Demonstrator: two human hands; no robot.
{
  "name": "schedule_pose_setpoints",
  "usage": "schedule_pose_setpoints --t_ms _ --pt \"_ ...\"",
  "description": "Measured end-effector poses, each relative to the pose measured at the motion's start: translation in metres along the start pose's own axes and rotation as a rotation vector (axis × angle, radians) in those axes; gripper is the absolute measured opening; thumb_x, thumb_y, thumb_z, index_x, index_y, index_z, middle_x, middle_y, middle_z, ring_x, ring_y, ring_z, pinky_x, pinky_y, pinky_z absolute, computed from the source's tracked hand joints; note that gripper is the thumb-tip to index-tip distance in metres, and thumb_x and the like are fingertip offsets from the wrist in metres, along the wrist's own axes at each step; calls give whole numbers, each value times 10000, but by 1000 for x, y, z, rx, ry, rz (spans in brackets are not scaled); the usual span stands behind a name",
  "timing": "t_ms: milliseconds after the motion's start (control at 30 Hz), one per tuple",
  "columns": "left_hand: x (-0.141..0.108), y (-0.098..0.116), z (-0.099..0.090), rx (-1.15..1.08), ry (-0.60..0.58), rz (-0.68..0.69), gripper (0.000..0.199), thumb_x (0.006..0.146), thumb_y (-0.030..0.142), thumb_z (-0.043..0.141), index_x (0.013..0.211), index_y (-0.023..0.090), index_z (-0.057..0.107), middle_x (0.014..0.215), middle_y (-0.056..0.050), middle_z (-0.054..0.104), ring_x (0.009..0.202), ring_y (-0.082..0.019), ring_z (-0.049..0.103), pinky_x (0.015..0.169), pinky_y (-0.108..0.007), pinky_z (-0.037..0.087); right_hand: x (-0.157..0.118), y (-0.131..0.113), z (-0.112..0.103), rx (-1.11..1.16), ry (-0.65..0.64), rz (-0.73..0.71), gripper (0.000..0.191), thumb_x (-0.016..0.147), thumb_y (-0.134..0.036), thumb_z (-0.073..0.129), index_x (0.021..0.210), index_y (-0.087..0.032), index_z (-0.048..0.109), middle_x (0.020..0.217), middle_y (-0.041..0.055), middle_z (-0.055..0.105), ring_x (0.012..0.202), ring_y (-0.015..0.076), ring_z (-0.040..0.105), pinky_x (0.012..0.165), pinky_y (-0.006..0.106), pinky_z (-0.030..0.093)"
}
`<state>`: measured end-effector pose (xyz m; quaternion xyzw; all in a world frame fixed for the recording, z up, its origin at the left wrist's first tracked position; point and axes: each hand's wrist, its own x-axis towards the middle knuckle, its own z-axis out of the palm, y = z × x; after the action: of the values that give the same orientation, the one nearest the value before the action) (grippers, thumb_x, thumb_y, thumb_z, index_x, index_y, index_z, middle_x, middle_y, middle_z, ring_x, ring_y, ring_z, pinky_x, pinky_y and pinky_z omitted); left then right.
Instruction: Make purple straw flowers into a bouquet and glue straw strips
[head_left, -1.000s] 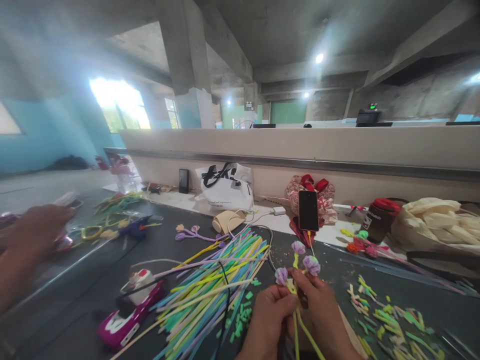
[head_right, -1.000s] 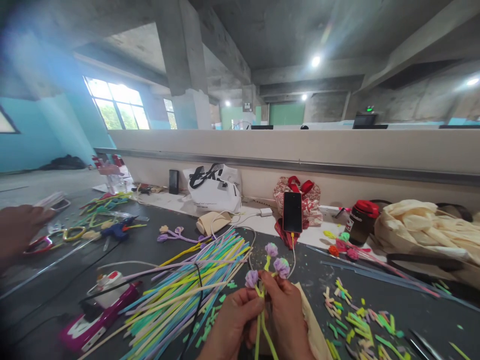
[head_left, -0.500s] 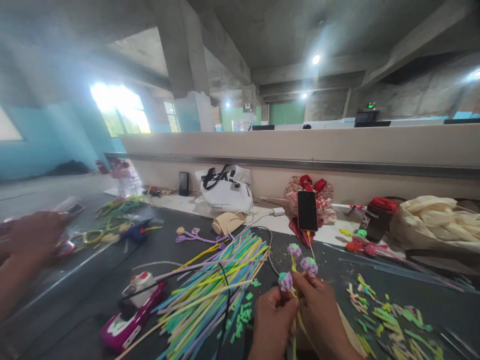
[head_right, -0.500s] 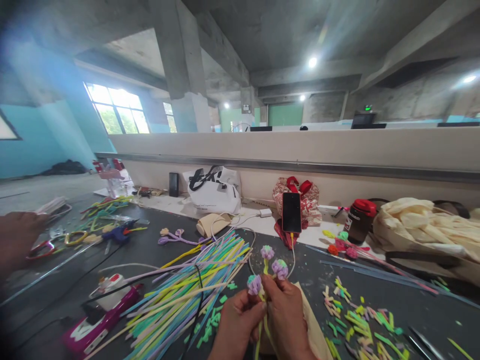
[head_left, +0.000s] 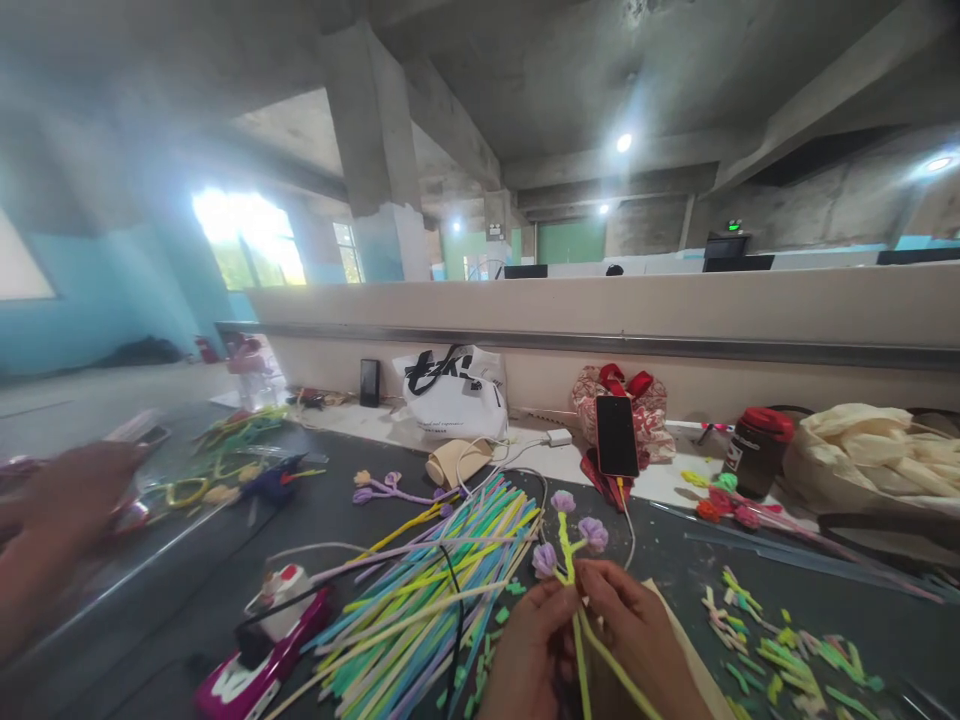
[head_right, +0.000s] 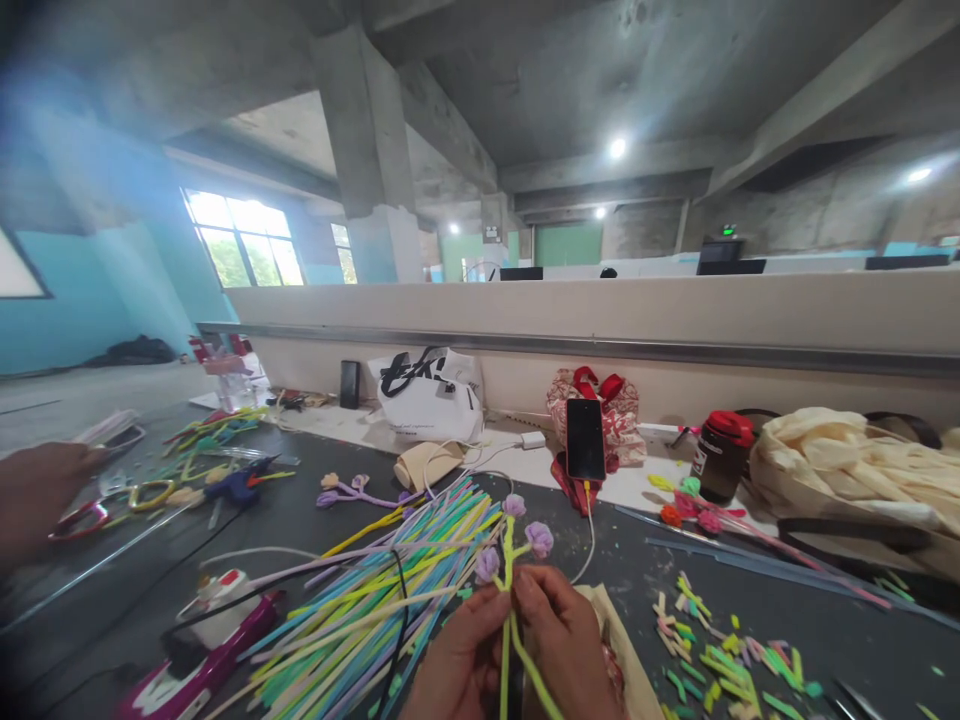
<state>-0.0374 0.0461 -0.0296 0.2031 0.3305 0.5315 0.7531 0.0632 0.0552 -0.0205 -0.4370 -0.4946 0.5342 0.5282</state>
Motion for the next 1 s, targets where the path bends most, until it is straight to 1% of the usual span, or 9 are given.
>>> schedule_pose_setpoints --t_ms 133,300,433,533,633,700,767,867,1000 --pt "2 2 -4 -84 -1 37 231 528 242 720 656 100 591 570 -11 583 504 -85 521 496 -188 368 0 8 -5 -30 -50 34 318 685 -456 587 724 -142 619 619 6 592 586 148 523 553 223 405" --pt "5 -2 -6 -122 58 72 223 512 222 727 665 108 611 561 -6 592 502 -100 535 514 -207 384 2 6 -9 -74 -153 143 292 682 -424 599 674 -133 612 592 3 580 579 146 517 551 222 389" --pt "3 -4 -4 -185 85 83 201 511 187 731 662 128 612 574 2 606 538 -107 554 586 -225 409 1 -5 -8 -157 -239 130 265 661 -375 625 570 -127 599 551 -17 548 539 109 452 529 195 353" --pt "-1 -2 1 -226 36 45 203 540 173 716 718 132 627 663 -14 632 633 -121 577 642 -229 414 1 -12 -8 -172 -219 100 243 679 -361 601 607 -130 616 519 -34 514 508 98 423 497 185 328" --pt "-5 4 3 -273 -36 -51 261 574 306 700 746 123 630 723 -45 640 687 -161 588 605 -252 416 1 -23 -17 -240 -191 45 216 686 -316 589 568 -135 607 491 -40 487 491 95 407 475 181 308" --pt "-7 9 3 -293 -57 -103 354 618 447 637 738 114 629 733 -69 644 709 -186 591 587 -272 416 1 -35 -28 -300 -236 47 198 684 -285 590 558 -134 612 480 -44 472 482 87 383 465 178 288" --pt "-8 13 2 -275 -89 -121 417 640 504 590 760 108 633 741 -81 646 727 -193 589 586 -278 415 -2 -47 -41 -328 -317 83 174 683 -278 592 596 -134 636 492 -44 475 483 84 371 462 177 276" --pt "-12 16 1 -170 -170 -114 361 609 423 648 796 115 644 800 -88 654 772 -203 581 601 -284 418 -11 -57 -54 -342 -422 157 149 672 -266 598 621 -140 659 511 -32 503 488 93 394 461 180 288" --pt "-17 15 -1 4 -169 -82 281 528 293 723 736 113 665 763 -80 659 708 -196 577 620 -310 434 -22 -56 -56 -296 -427 257 126 656 -237 590 582 -153 647 476 -30 525 460 102 438 442 176 306"
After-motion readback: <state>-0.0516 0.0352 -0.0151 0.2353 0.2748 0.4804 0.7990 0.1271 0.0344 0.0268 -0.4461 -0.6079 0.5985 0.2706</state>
